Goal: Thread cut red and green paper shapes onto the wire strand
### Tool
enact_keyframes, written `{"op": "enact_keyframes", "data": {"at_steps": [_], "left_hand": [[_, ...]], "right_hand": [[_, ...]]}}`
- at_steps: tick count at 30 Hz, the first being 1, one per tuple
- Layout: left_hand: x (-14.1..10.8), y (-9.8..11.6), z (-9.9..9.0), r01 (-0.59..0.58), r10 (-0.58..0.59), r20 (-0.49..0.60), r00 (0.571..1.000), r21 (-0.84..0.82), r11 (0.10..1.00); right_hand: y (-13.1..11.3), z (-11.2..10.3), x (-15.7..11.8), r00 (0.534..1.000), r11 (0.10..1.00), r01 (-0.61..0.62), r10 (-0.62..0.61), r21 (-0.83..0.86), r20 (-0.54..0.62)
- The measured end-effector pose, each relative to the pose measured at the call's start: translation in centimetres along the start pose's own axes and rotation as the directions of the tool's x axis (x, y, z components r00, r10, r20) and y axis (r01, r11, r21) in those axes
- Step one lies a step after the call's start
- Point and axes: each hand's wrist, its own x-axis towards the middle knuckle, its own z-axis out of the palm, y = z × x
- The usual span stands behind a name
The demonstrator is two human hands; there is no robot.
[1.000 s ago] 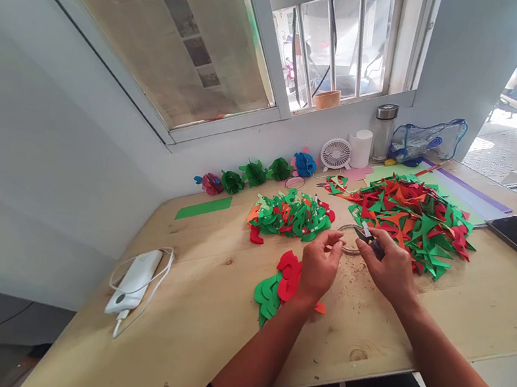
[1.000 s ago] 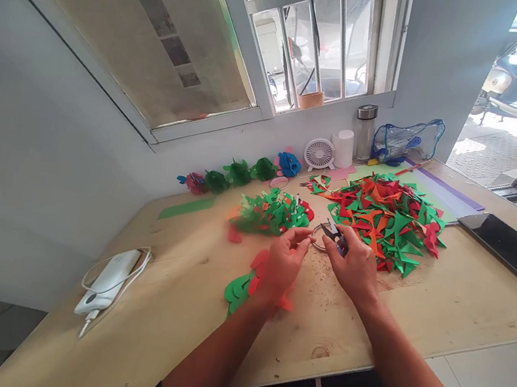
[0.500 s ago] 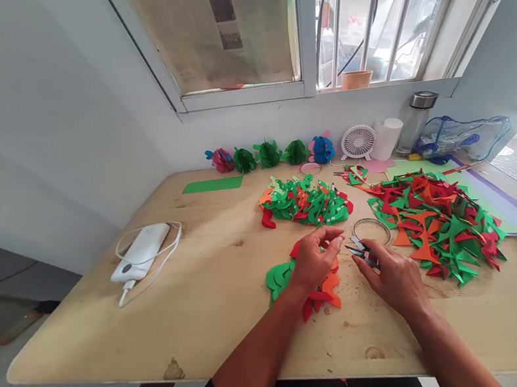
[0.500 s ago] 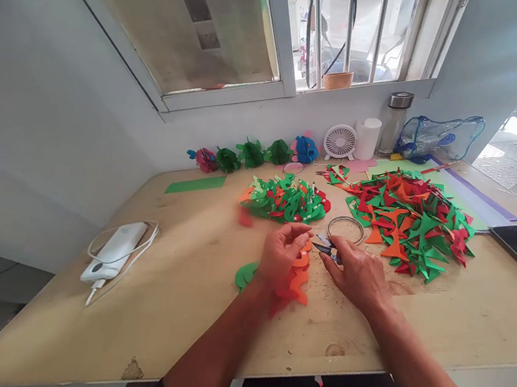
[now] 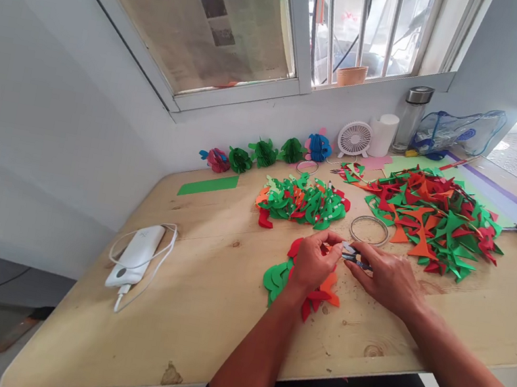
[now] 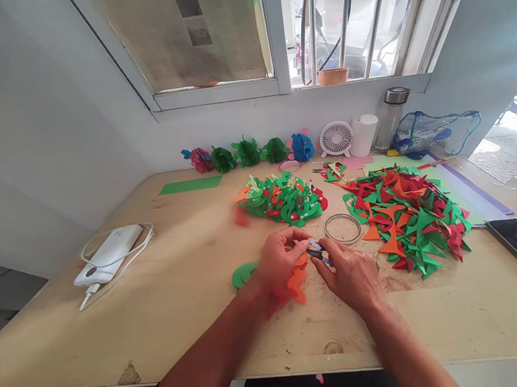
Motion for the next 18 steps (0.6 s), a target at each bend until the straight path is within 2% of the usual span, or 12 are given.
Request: {"op": "enact_keyframes", "data": {"at_steps": [11,14,18], "left_hand": [[-0.19,-0.33,0.14,-0.042,0.044,-0.029,0.999,0.084,0.996],[-0.21,-0.31,0.30,0.016,-0.017,-0.043,0.999,-0.024,1.000],[-0.25,-0.49,0.73,0.134,-0.145,-0.013,0.989,-0.301,0.944]], "right_hand": [[-0.08,0.00,0.01,1.000,1.000,-0.021,0.021,0.021,0.012],[-0.04,0.10,0.00,1.000,0.999,-0.014,0.014,0.037,0.000],[-0.04,0.27,-0.05,1.000,0.999,-0.012,0.012,0.037,-0.018]]}}
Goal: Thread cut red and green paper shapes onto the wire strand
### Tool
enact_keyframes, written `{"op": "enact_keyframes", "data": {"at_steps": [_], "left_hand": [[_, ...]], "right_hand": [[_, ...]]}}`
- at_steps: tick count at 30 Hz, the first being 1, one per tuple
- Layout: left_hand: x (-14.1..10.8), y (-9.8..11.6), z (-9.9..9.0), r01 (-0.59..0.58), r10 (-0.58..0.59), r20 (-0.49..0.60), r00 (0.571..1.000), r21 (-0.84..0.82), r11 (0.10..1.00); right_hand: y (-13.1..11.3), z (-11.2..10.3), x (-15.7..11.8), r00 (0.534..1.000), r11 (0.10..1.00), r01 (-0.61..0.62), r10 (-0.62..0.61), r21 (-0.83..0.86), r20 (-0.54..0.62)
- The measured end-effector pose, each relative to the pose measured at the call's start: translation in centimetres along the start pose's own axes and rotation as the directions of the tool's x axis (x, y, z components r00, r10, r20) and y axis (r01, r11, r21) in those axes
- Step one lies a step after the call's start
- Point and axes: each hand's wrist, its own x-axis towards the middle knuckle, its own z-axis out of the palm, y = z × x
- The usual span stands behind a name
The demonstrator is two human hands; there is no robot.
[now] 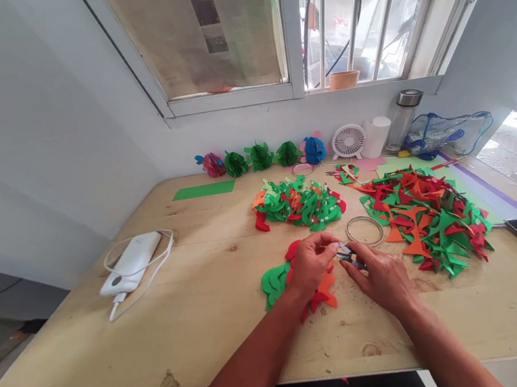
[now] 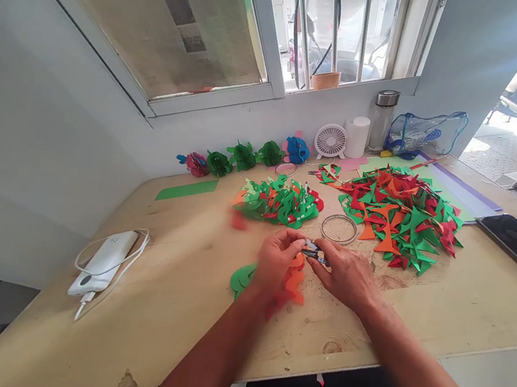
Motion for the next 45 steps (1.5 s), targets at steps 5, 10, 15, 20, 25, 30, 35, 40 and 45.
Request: {"op": "enact_keyframes", "data": {"at_steps": [5,10,15,20,25,30,35,40,45], "left_hand": [[-0.1,-0.3,0.5,0.048,-0.053,-0.031,0.998,-0.159,0.986],[0.1,0.3,0.4,0.024,-0.038,-0.063,0.997,-0.212,0.977],[0.1,0.9,-0.5,-0.050,0.045,-0.053,0.998,-0.093,0.994],[-0.3,0.8,-0.6,-0.149,0.139,0.064,0.988,0.194,0.970],[-0.4,0.5,-0.5,-0.275,0.267,0.069,0.961,0.330,0.903],[-0.5,0.2,-0.5,-0.348,0.335,0.105,0.936,0.398,0.849],[-0.7,0.4,-0.4,-0.337,0.357,0.031,0.934,0.415,0.845],[-0.2,0.6,-0.7,-0.280,0.312,-0.094,0.945,0.257,0.925],[0.2,0.4,-0.8,-0.230,0.259,-0.166,0.952,0.172,0.958]], "right_hand": [[0.0,0.1,0.0,1.000,1.000,0.003,-0.003,0.021,-0.021],[0.0,0.0,0.0,1.000,1.000,-0.004,0.004,0.011,0.019],[0.1,0.1,0.0,1.000,1.000,-0.008,0.008,0.002,0.016],[0.1,0.2,0.0,0.999,1.000,0.004,-0.004,0.001,0.032],[0.2,0.2,0.0,0.998,1.000,-0.003,0.004,-0.010,0.062],[0.1,0.2,0.0,0.996,0.999,-0.020,0.023,-0.037,0.090],[0.0,0.1,0.0,0.994,0.998,-0.033,0.038,-0.053,0.098],[0.3,0.1,0.1,0.988,0.985,-0.122,0.132,-0.121,0.082],[1.1,-0.2,0.4,0.939,0.908,-0.334,0.343,-0.253,-0.010]]}}
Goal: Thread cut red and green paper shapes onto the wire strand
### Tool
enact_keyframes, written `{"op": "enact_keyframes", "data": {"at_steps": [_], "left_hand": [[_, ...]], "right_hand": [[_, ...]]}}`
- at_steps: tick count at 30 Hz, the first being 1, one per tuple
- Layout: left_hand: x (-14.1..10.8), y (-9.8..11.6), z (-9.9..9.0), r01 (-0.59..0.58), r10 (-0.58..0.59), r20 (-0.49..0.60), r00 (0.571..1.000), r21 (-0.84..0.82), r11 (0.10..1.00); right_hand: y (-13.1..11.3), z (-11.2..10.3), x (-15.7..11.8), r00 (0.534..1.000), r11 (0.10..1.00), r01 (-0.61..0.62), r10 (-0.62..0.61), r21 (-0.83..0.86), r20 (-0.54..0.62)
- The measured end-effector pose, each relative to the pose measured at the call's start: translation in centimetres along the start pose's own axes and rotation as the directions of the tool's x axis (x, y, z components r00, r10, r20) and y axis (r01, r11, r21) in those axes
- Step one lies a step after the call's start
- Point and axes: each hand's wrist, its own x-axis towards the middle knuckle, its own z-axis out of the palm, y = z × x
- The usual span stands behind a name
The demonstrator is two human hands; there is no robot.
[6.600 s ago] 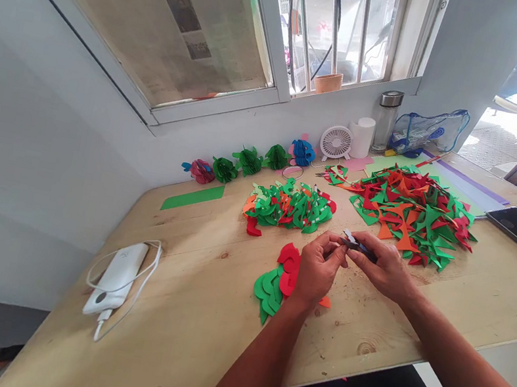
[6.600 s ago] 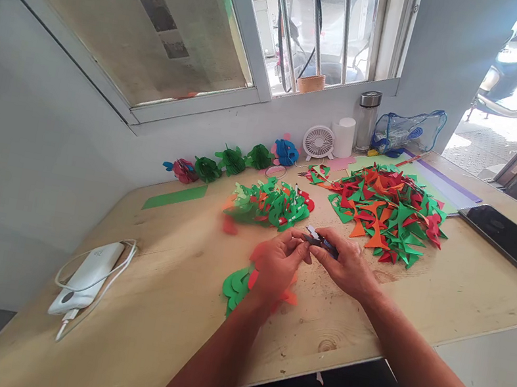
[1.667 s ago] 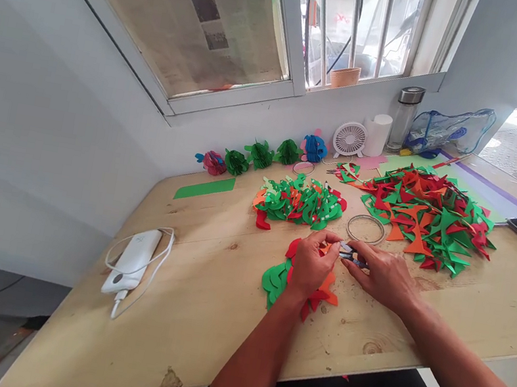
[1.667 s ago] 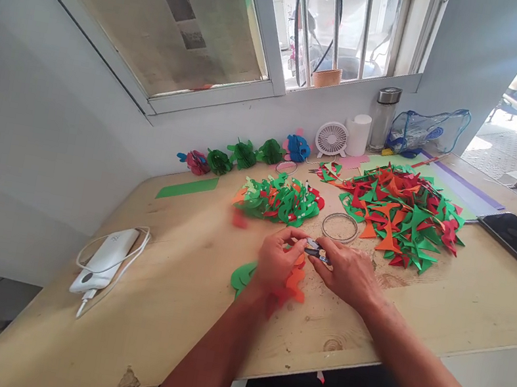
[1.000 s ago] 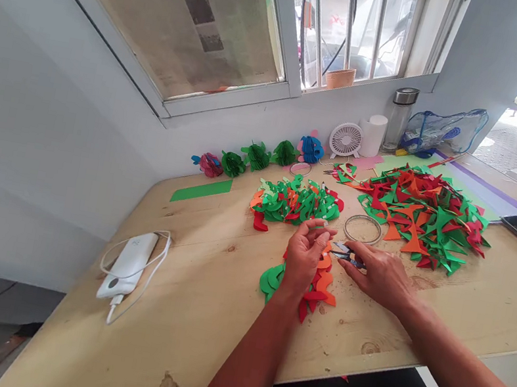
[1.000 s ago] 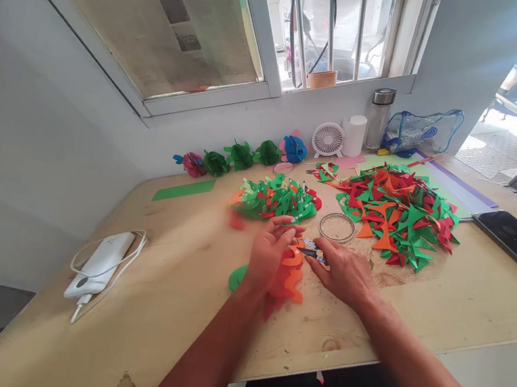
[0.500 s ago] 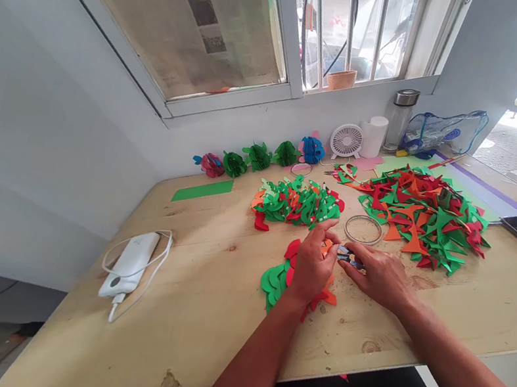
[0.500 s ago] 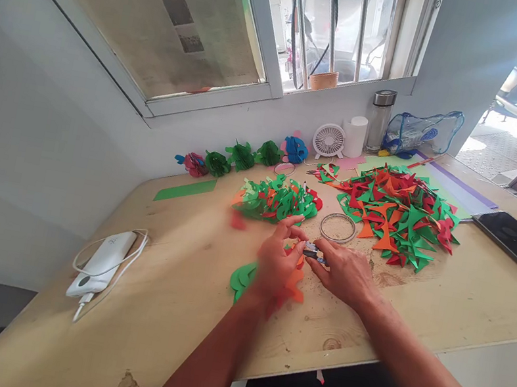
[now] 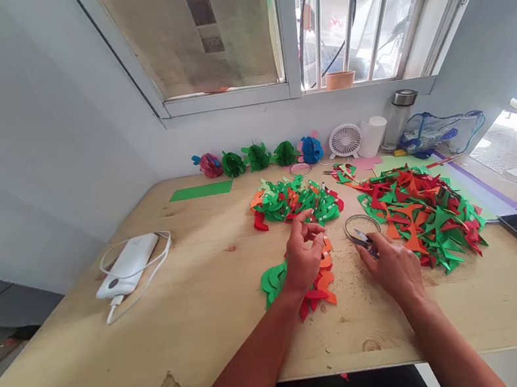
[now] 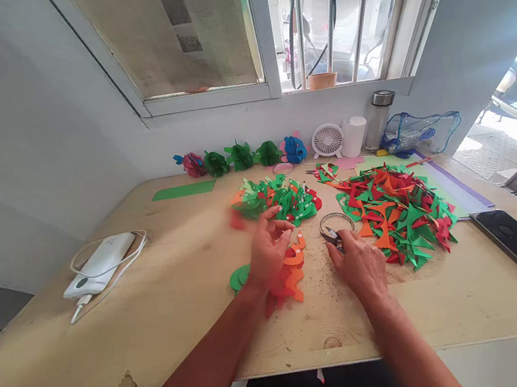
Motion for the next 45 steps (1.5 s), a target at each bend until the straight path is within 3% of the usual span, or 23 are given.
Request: {"op": "enact_keyframes", "data": {"at_steps": [3,9,23,29,33,35,38,41,45], "left_hand": [[0.0,0.0,0.0,0.018,-0.018,-0.001,1.000,-0.022,1.000],[0.4,-0.4,-0.3,0.051,-0.057,-0.046,0.997,-0.115,0.992],[0.4,-0.4,-0.1,0.141,-0.149,-0.038,0.988,-0.157,0.977],[0.3,-0.2,0.0,0.234,-0.243,0.011,0.970,-0.313,0.920],[0.2,0.0,0.1,0.292,-0.299,0.039,0.953,-0.370,0.882],[0.2,0.2,0.1,0.303,-0.310,0.045,0.950,-0.382,0.873],[0.0,0.5,0.2,0.304,-0.308,0.055,0.950,-0.396,0.866],[-0.1,0.8,0.3,0.290,-0.292,0.061,0.955,-0.409,0.865],[-0.3,1.1,0.2,0.271,-0.271,0.061,0.961,-0.410,0.871]], "right_hand": [[0.3,-0.3,0.3,0.996,0.995,-0.090,0.091,-0.045,0.018],[0.4,-0.9,0.5,0.984,0.985,-0.151,0.158,-0.084,0.086],[0.8,-0.3,0.5,0.984,0.979,-0.161,0.168,-0.125,0.050],[1.5,0.4,0.6,0.995,0.993,-0.088,0.083,-0.079,-0.061],[1.6,0.7,0.9,0.979,0.990,0.016,0.014,0.144,-0.204],[1.2,0.5,1.0,0.980,0.938,0.065,0.005,0.341,-0.200],[0.0,-0.3,1.1,0.998,0.787,0.027,0.016,0.616,-0.065],[-1.5,-1.4,1.1,0.990,0.671,-0.124,0.031,0.731,0.140],[-3.2,-1.9,1.0,0.966,0.496,-0.243,0.046,0.834,0.254]]}}
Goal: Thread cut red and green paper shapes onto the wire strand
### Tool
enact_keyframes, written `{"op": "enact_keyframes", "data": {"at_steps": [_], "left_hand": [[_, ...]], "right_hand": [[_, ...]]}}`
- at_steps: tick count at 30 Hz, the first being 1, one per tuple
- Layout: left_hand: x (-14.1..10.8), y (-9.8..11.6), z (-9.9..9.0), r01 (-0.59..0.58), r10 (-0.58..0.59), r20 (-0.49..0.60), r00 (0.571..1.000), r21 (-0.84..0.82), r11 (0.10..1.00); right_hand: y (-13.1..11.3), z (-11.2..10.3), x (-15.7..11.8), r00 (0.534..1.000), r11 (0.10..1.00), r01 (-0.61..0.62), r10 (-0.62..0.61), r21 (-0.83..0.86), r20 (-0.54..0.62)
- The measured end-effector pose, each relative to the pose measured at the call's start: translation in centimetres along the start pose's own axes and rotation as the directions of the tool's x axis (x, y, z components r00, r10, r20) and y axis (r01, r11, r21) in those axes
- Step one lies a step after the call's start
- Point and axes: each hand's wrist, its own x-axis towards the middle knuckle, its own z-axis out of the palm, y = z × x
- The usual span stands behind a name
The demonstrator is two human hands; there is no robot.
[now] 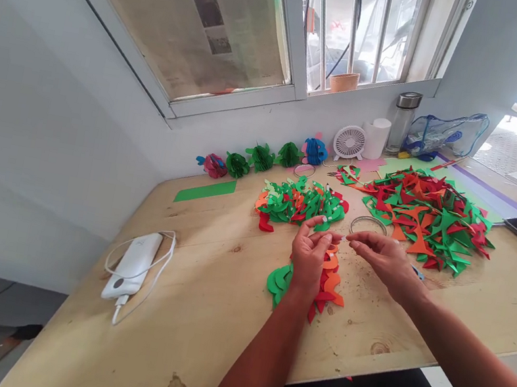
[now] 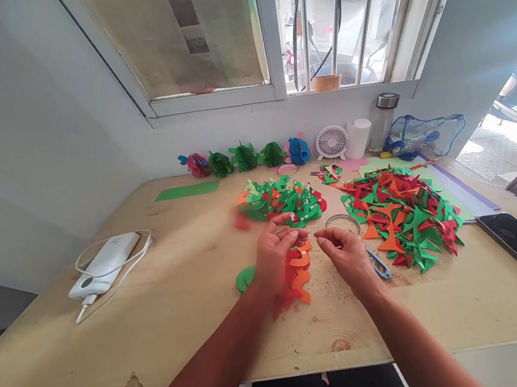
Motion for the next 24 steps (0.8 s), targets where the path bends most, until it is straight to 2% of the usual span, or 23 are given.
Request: {"op": "enact_keyframes", "data": {"at_steps": [5,12,18,21,24], "left_hand": [[-0.1,0.0,0.0,-0.008,0.008,-0.006,1.000,0.039,0.999],[-0.4,0.1,0.3,0.009,-0.009,0.000,1.000,0.080,0.997],[0.2,-0.3,-0.3,-0.092,0.091,0.014,0.996,0.188,0.978],[0.8,-0.3,-1.2,-0.164,0.173,0.014,0.985,0.405,0.900],[1.1,-0.3,-1.7,-0.166,0.171,0.058,0.984,0.660,0.733]], "right_hand": [[-0.3,1.1,-0.1,0.998,0.961,-0.058,0.063,0.272,-0.012],[0.1,1.7,0.2,0.997,0.932,-0.070,0.076,0.355,-0.001],[0.4,1.6,-0.2,0.993,0.844,-0.059,-0.003,0.533,0.116],[0.6,1.3,-0.1,0.995,0.824,-0.073,0.020,0.561,0.101],[0.9,1.1,0.1,0.997,0.852,-0.080,0.063,0.517,0.050]]}}
